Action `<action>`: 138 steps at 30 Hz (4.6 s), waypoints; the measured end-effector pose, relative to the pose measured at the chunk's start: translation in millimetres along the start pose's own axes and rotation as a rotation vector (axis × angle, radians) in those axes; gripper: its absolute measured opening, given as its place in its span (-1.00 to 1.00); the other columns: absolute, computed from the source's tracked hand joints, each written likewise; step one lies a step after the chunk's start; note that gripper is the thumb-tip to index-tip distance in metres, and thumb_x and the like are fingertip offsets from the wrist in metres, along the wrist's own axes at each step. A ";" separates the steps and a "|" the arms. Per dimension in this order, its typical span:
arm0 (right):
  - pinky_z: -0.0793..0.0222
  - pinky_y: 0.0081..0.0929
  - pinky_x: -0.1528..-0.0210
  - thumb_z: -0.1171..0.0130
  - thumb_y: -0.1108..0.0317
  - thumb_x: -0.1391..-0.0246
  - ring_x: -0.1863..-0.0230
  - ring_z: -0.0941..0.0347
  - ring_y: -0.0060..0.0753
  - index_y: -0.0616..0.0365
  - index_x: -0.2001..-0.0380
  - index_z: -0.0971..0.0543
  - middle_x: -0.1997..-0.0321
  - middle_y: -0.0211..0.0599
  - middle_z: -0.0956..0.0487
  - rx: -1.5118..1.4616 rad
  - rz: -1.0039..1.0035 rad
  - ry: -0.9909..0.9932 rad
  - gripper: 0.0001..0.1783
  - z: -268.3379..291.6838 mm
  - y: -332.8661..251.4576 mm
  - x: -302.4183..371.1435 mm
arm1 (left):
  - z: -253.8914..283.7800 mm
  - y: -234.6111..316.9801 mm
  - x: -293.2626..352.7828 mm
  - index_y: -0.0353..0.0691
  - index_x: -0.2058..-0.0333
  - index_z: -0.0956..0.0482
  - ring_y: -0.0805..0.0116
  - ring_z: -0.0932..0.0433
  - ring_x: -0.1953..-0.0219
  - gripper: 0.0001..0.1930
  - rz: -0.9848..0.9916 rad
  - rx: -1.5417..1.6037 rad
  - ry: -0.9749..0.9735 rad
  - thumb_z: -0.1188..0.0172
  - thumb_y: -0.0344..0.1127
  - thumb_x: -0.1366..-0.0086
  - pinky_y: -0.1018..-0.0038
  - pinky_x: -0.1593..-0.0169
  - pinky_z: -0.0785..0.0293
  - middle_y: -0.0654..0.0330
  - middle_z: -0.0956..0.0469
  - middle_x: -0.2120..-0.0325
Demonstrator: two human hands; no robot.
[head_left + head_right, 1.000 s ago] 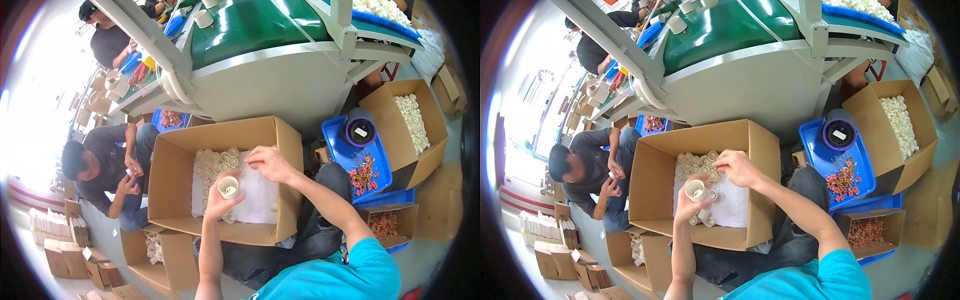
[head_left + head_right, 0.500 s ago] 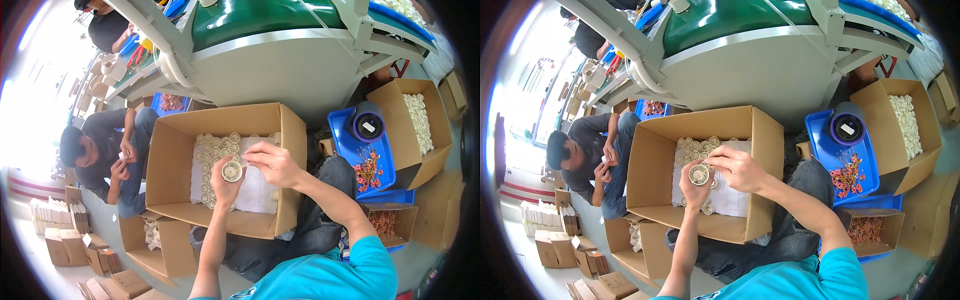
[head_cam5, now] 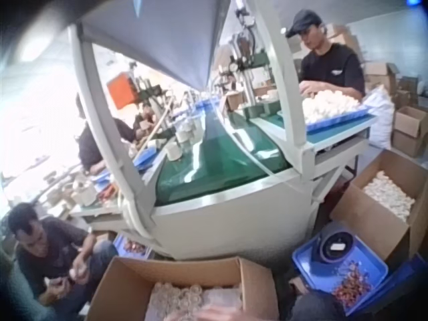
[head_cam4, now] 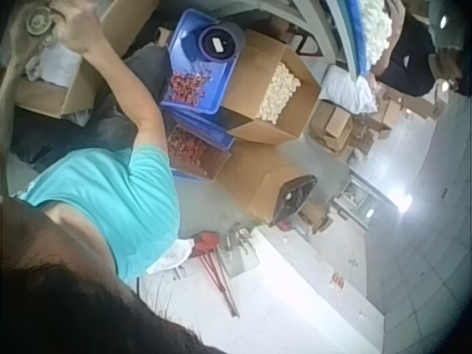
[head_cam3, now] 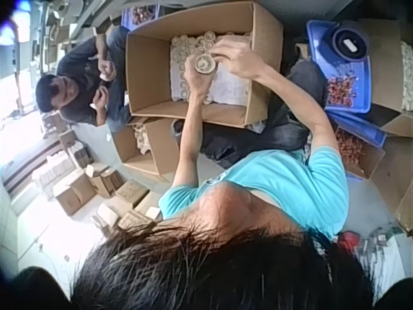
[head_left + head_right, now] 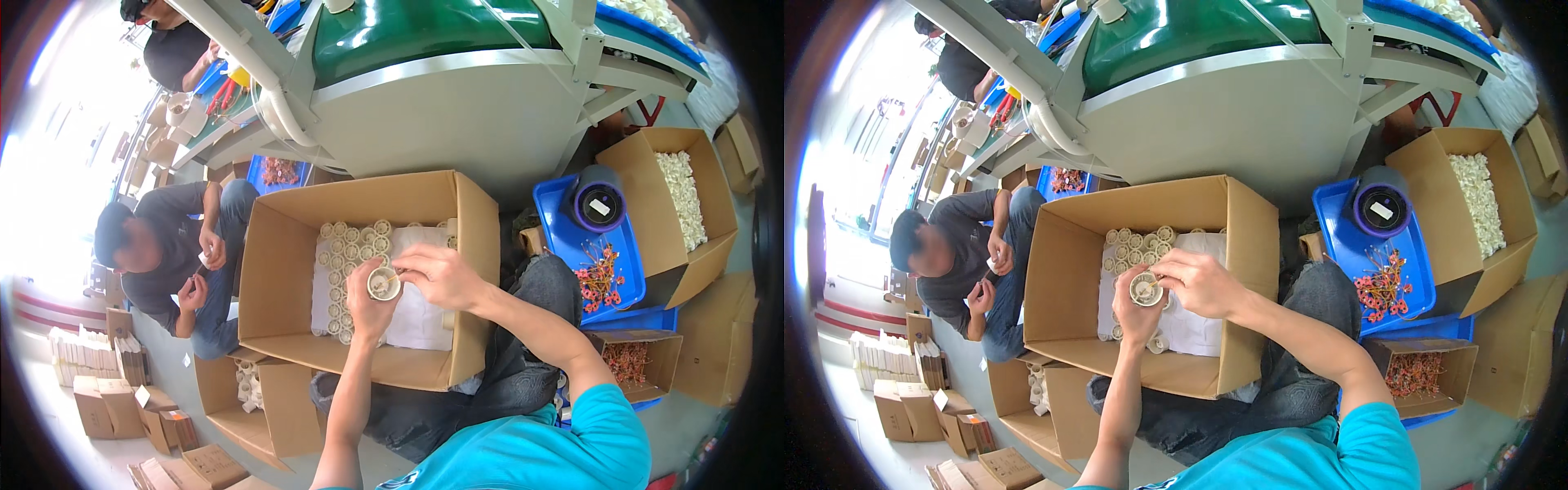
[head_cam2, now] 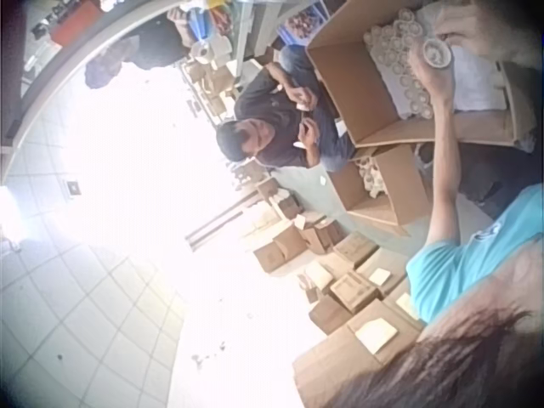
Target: Manually assembling small plastic housings with internal electronic components at a factory workstation.
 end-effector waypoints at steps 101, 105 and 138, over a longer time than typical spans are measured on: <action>-0.45 -0.48 0.23 -0.21 0.41 -0.11 0.29 -0.52 -0.39 0.14 0.05 -0.61 0.20 -0.24 -0.56 0.062 -0.417 0.269 -0.69 44.3 32.5 -20.4 | -107.2 -205.9 26.3 -0.12 -0.07 -0.47 -0.04 -0.45 -0.03 -0.38 -0.190 -0.747 -0.753 -0.42 -0.25 0.02 0.07 -0.13 -0.31 -0.08 -0.44 -0.02; -0.43 -0.53 0.35 -0.24 0.46 -0.08 0.40 -0.50 -0.49 0.19 0.15 -0.65 0.24 -0.27 -0.59 -0.025 -0.258 0.471 -0.77 104.2 10.7 -2.1 | -83.1 -136.3 -28.6 -0.37 -0.02 -0.47 -0.02 -0.49 0.01 -0.49 0.115 -0.220 -0.598 -0.38 -0.42 -0.06 0.17 -0.07 -0.43 -0.04 -0.48 0.03; -0.49 -0.38 0.17 -0.16 0.61 -0.04 0.23 -0.58 -0.21 0.27 0.22 -0.60 0.22 -0.10 -0.59 0.908 -0.567 0.814 -0.79 273.4 5.7 189.7 | -26.6 16.5 34.4 -0.14 -0.07 -0.35 0.29 -0.50 0.16 -0.35 0.947 1.489 -0.409 -0.45 -0.30 0.01 0.36 0.04 -0.41 0.17 -0.53 0.22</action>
Point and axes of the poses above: each hand's wrist, its own x-axis away from the middle knuckle, its own z-axis out of the back of the hand, y = z × x, the point moved 1 cm from there along -x, towards the middle knuckle
